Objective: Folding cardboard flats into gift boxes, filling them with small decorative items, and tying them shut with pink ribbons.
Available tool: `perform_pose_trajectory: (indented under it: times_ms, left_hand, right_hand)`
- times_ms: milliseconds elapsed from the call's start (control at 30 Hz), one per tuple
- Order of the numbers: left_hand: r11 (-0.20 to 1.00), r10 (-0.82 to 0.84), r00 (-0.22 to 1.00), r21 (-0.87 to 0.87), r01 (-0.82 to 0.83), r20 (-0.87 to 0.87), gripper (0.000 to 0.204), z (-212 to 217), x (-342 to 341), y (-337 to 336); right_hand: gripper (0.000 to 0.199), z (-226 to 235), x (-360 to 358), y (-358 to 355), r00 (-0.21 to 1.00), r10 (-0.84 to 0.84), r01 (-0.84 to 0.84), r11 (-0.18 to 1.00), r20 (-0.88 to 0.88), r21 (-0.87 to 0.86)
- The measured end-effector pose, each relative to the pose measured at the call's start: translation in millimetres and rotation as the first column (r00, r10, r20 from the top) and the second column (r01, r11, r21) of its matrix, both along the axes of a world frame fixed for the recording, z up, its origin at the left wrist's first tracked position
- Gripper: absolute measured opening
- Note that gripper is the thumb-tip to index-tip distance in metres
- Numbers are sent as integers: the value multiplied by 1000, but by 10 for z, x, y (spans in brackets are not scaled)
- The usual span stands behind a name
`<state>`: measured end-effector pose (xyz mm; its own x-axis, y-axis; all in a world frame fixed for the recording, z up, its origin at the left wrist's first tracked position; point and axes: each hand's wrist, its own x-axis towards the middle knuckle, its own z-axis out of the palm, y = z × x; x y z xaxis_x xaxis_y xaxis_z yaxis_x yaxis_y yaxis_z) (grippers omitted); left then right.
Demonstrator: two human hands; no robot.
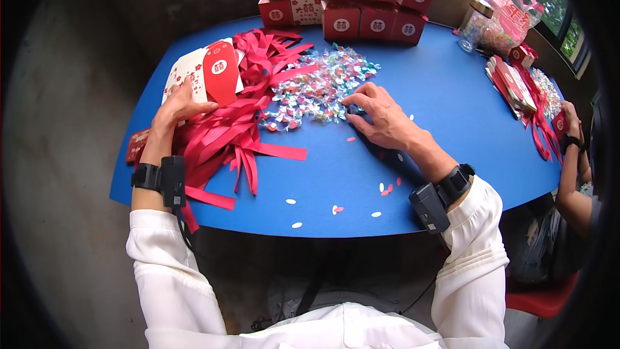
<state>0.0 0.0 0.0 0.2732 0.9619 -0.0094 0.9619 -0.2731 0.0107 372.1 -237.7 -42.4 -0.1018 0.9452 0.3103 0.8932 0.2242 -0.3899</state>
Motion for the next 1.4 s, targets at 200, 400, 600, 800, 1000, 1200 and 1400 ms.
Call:
perform_pose_trajectory:
  times_ms: [200,400,600,800,1000,1200,1400]
  left_hand:
    - [965,-147,982,233,118,115,69,-44,-136,210]
    - [767,-120,983,642,1,142,47,270,-145,8]
    - [379,-115,993,924,55,-11,52,349,-272,286]
    - [417,-474,730,856,-306,492,37,452,-637,419]
    - [488,-401,879,872,-33,257,46,486,63,-294]
    - [459,-427,892,885,76,145,69,156,593,-672]
    - [481,-549,815,867,127,185,57,114,609,-799]
  right_hand:
    - [28,73,-8,57,999,13,-14,999,34,32]
    - [28,69,-3,4,999,10,-12,999,37,43]
    - [28,49,-28,5,1000,16,-17,999,10,38]
    - [29,12,-63,8,1000,19,-19,999,0,31]
    - [28,-17,-24,-8,999,-2,0,999,34,50]
    - [27,453,-377,-52,945,-52,110,980,-322,167]
    - [32,673,-1214,253,904,386,-313,891,-184,328]
